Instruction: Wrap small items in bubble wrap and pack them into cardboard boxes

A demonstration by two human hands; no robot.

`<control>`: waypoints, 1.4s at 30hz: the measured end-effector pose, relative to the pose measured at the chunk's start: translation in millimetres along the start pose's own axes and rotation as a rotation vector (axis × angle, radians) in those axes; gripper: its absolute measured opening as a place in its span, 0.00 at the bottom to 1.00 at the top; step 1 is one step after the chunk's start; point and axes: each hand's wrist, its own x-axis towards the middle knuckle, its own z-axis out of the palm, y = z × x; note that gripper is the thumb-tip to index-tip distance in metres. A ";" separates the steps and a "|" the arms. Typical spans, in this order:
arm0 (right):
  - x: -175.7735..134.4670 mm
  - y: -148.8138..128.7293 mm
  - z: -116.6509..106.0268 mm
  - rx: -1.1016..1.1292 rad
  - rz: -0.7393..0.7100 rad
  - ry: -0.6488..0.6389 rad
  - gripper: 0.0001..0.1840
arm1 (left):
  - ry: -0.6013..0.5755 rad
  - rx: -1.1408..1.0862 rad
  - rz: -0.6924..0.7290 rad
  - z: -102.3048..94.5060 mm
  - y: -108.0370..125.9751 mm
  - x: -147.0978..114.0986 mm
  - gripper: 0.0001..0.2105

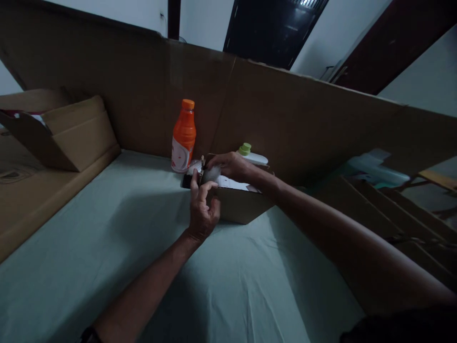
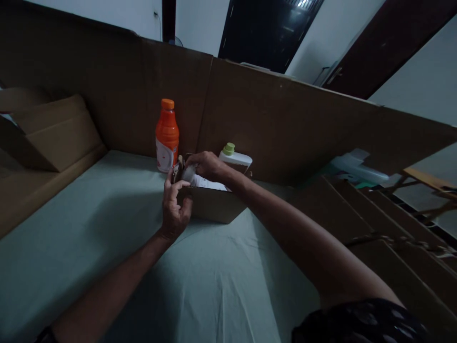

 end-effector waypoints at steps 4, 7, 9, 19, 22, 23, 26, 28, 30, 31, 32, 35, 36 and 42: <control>8.6 -17.0 0.4 -0.127 -0.062 -0.228 0.24 | 0.005 -0.031 0.002 0.0 -0.9 -1.1 0.16; 7.7 -23.9 -2.6 -0.189 -0.067 -0.264 0.22 | 0.009 -0.040 0.009 1.1 -3.6 -5.2 0.20; 7.8 -24.8 -1.7 -0.263 -0.010 -0.222 0.22 | 0.005 -0.056 -0.023 3.4 -8.8 -10.9 0.27; -29.8 -28.6 -27.9 -0.224 0.022 0.105 0.16 | -0.032 -0.088 -0.313 12.1 -40.5 -33.9 0.32; -111.6 -29.2 -29.8 -0.087 0.131 0.702 0.10 | -0.037 -0.068 -0.311 11.4 -41.2 -36.3 0.31; -140.1 -26.3 -23.3 -0.038 0.202 0.886 0.10 | -0.036 -0.064 -0.309 11.8 -41.7 -37.4 0.31; -199.7 -10.1 13.5 0.179 0.527 0.941 0.18 | -0.023 -0.057 -0.330 14.6 -45.5 -40.4 0.29; -207.4 0.4 42.5 0.297 0.615 0.824 0.26 | -0.035 -0.050 -0.384 14.4 -48.2 -40.7 0.26; -195.0 5.3 64.8 0.377 0.620 0.733 0.27 | -0.070 -0.048 -0.444 9.0 -48.1 -38.8 0.23; -185.8 5.3 71.8 0.405 0.621 0.704 0.26 | -0.088 -0.046 -0.468 3.9 -46.6 -37.1 0.22; -177.0 3.7 76.1 0.416 0.634 0.701 0.26 | -0.105 -0.046 -0.485 -2.7 -44.2 -35.2 0.21; -167.0 -9.0 77.1 0.417 0.626 0.593 0.28 | -0.138 -0.043 -0.525 -27.2 -32.3 -32.0 0.20; -171.6 -15.5 75.5 0.404 0.610 0.562 0.29 | -0.135 -0.030 -0.542 -34.9 -26.6 -33.6 0.20; -271.0 -56.4 69.9 0.355 0.674 0.652 0.29 | -0.310 -0.106 -0.527 -36.4 27.4 -82.2 0.20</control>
